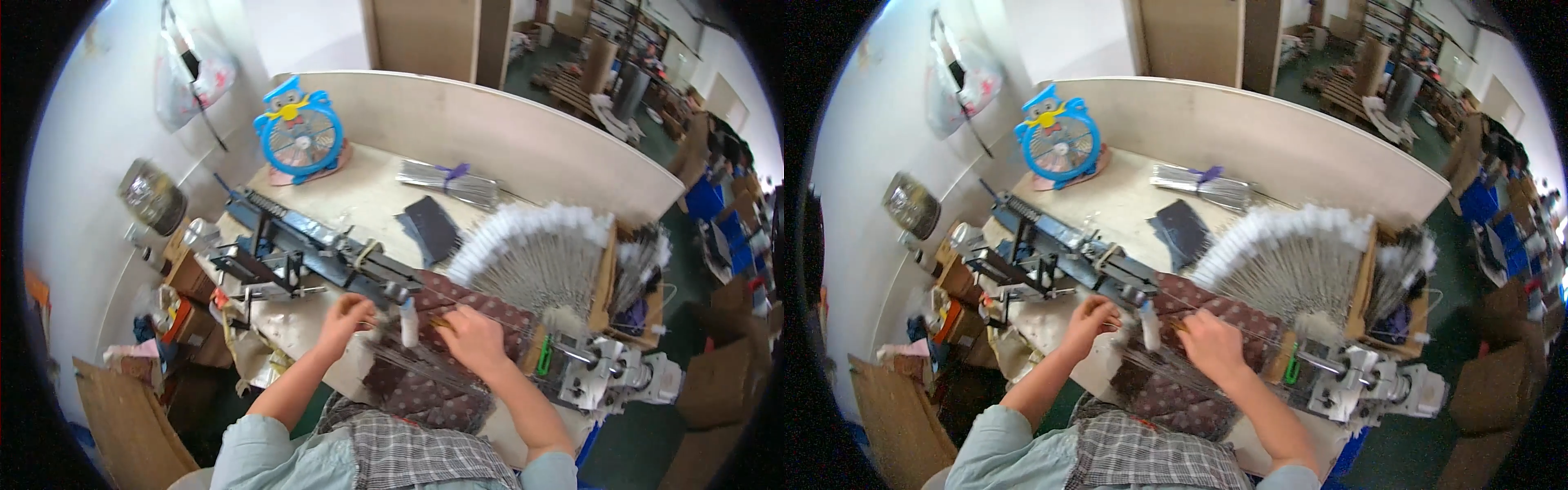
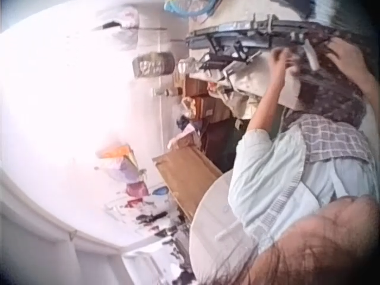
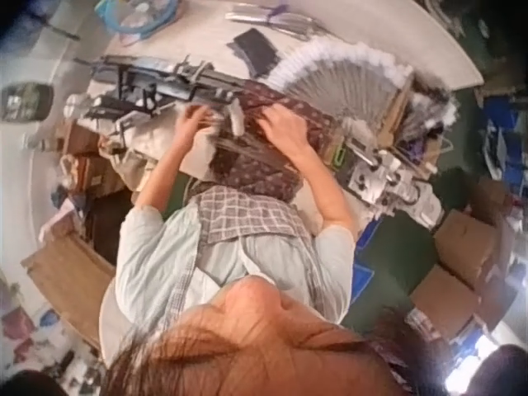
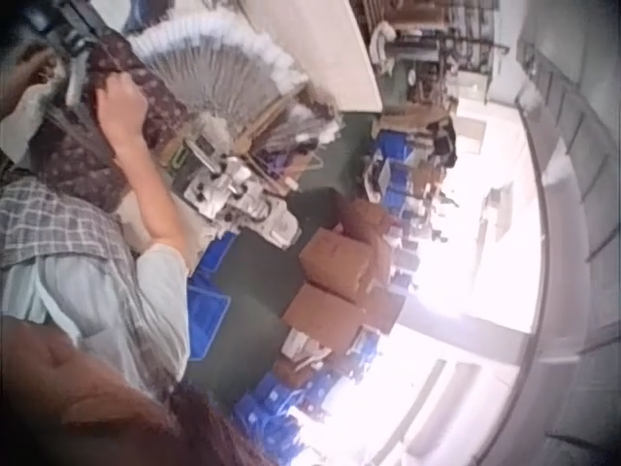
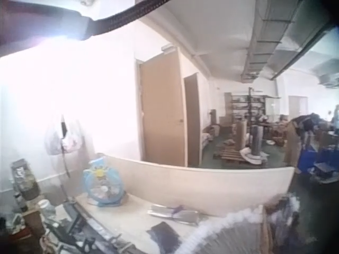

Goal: Assembling small white brush components onto a metal rod using a manual assembly machine.

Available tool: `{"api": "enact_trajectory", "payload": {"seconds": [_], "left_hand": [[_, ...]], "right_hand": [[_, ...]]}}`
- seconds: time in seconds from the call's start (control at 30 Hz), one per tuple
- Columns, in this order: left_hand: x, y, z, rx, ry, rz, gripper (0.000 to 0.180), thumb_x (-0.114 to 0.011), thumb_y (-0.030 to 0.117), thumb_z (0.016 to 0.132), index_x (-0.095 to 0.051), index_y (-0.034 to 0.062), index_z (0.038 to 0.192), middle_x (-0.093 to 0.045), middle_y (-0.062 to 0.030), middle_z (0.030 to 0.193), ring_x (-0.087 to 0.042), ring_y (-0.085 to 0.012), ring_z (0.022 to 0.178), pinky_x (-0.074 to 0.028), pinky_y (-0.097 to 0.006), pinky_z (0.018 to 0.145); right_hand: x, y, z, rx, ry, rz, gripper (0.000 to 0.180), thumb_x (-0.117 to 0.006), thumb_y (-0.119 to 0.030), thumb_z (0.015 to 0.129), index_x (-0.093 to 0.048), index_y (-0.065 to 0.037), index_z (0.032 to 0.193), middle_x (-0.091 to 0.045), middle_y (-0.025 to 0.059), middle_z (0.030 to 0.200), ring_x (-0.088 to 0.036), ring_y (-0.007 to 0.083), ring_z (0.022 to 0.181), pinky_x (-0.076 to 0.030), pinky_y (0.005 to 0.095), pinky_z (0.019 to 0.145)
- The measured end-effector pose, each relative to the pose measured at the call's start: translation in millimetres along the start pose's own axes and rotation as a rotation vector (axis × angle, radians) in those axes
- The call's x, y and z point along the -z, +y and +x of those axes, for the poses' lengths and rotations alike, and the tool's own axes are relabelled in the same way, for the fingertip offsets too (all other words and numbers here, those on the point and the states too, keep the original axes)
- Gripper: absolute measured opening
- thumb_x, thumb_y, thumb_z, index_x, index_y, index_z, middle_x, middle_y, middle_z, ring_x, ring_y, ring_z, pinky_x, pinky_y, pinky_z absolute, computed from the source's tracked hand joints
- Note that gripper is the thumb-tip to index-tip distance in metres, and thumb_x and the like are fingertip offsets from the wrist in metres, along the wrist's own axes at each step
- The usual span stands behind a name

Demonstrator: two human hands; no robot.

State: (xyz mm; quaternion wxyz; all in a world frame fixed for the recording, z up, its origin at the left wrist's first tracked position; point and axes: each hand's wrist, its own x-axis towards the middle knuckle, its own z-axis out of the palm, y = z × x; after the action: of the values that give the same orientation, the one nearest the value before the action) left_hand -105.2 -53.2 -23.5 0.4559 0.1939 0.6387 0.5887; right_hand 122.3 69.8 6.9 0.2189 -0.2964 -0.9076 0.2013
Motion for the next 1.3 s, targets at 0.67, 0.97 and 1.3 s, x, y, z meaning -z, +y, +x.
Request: {"api": "enact_trajectory", "payload": {"seconds": [0.67, 0.97, 1.3], "left_hand": [[-15, -2, -30, -0.101, -0.041, -0.26, 0.015, -0.063, 0.02, 0.086, -0.062, 0.0051, 0.085, -0.061, -0.0046, 0.076, -0.055, -0.0119, 0.065, -0.043, -0.026, 0.058], [-139, 0, -23, -0.037, -0.366, -0.309, 0.017, -0.057, 0.018, 0.093, -0.062, 0.0023, 0.094, -0.063, -0.0037, 0.081, -0.054, -0.0091, 0.066, -0.043, -0.024, 0.061], [-139, 9, -26, -0.104, -0.2, -0.264, 0.014, -0.057, 0.017, 0.093, -0.061, 0.0041, 0.095, -0.062, -0.0017, 0.081, -0.052, -0.0066, 0.065, -0.041, -0.021, 0.059]], "right_hand": [[70, -24, 2, 0.064, 0.15, -0.084, 0.018, -0.07, -0.016, 0.076, -0.065, -0.007, 0.091, -0.062, 0.0091, 0.082, -0.06, 0.0276, 0.075, -0.048, 0.0364, 0.066], [78, 3, -12, -0.189, 0.156, 0.278, 0.018, -0.066, -0.012, 0.08, -0.066, -0.003, 0.095, -0.065, 0.0121, 0.085, -0.061, 0.0288, 0.079, -0.048, 0.0351, 0.072], [86, 17, -12, -0.111, 0.092, 0.4, 0.018, -0.068, -0.014, 0.078, -0.067, -0.006, 0.094, -0.066, 0.009, 0.085, -0.06, 0.0261, 0.078, -0.048, 0.0346, 0.07]]}}
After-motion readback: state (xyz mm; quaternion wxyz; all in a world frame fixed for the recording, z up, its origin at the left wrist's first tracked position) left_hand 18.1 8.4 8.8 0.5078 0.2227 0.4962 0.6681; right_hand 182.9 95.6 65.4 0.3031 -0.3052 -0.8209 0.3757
